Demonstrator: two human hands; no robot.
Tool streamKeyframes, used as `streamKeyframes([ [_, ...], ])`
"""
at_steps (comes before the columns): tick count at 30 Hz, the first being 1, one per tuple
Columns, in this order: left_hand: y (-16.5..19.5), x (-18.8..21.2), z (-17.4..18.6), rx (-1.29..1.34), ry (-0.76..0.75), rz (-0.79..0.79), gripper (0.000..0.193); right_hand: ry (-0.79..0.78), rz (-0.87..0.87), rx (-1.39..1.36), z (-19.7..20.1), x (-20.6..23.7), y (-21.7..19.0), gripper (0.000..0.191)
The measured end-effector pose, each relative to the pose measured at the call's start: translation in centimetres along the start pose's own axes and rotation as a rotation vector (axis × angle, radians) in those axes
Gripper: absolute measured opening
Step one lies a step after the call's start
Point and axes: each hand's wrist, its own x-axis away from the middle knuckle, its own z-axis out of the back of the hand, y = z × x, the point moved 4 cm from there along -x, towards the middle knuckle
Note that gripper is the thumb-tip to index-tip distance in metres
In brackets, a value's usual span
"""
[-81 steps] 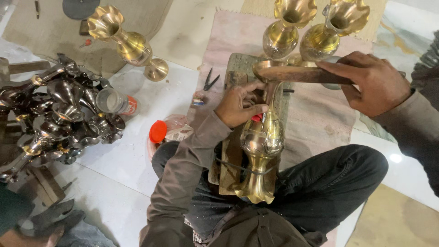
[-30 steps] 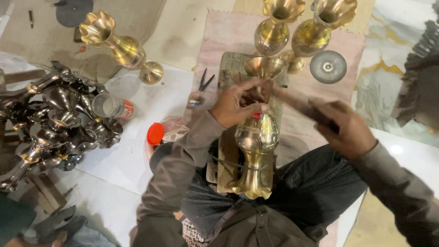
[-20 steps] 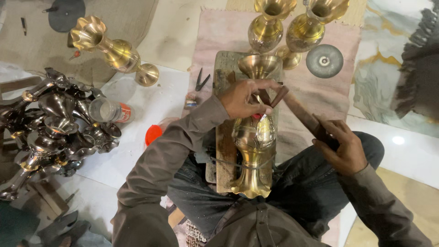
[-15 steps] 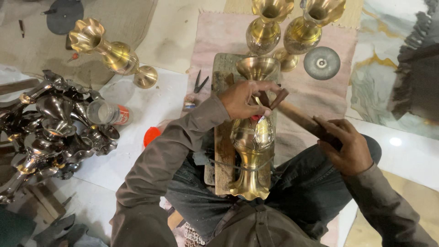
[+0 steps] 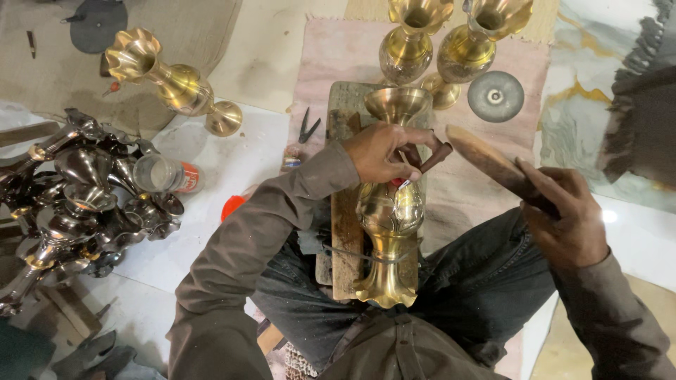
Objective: The person sits on the floor with a brass vase clamped to a wooden board on their lap. They hold a small punch against the vase surface and strike it with a wooden mallet, working around the vase to shape and decorate the brass, repositioning the vase and punch repeatedly.
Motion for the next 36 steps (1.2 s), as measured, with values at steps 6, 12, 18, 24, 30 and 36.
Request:
streamKeyframes([
  [6,0.3,-0.6,0.0,0.003,-0.075,0.008,0.054,0.087,0.078,-0.028,-0.1,0.9,-1.0,0.062],
  [12,0.7,-0.5,0.0,-0.056,0.02,-0.171,0.062,0.148,-0.127,-0.533,-0.2,1.5,-2.4,0.071],
  [18,0.3,-0.5,-0.2,-0.015,-0.041,-0.03,0.059,0.195,-0.047,-0.395,0.2,2.0,-3.8,0.07],
  [24,1.0,-0.5,-0.3,-0.065,-0.029,-0.098,0.057,0.202,-0.09,-0.161,0.0,2.3,-4.1,0.062],
  [30,1.2,-1.1,-0.5,-0.043,-0.117,-0.052,0.056,0.21,0.002,-0.354,-0.2,2.8,-5.1,0.061],
  [36,1.9,-1.3,-0.2,-0.071,-0.115,-0.122,0.055,0.217,-0.046,-0.378,-1.0,4.0,-4.5,0.063],
])
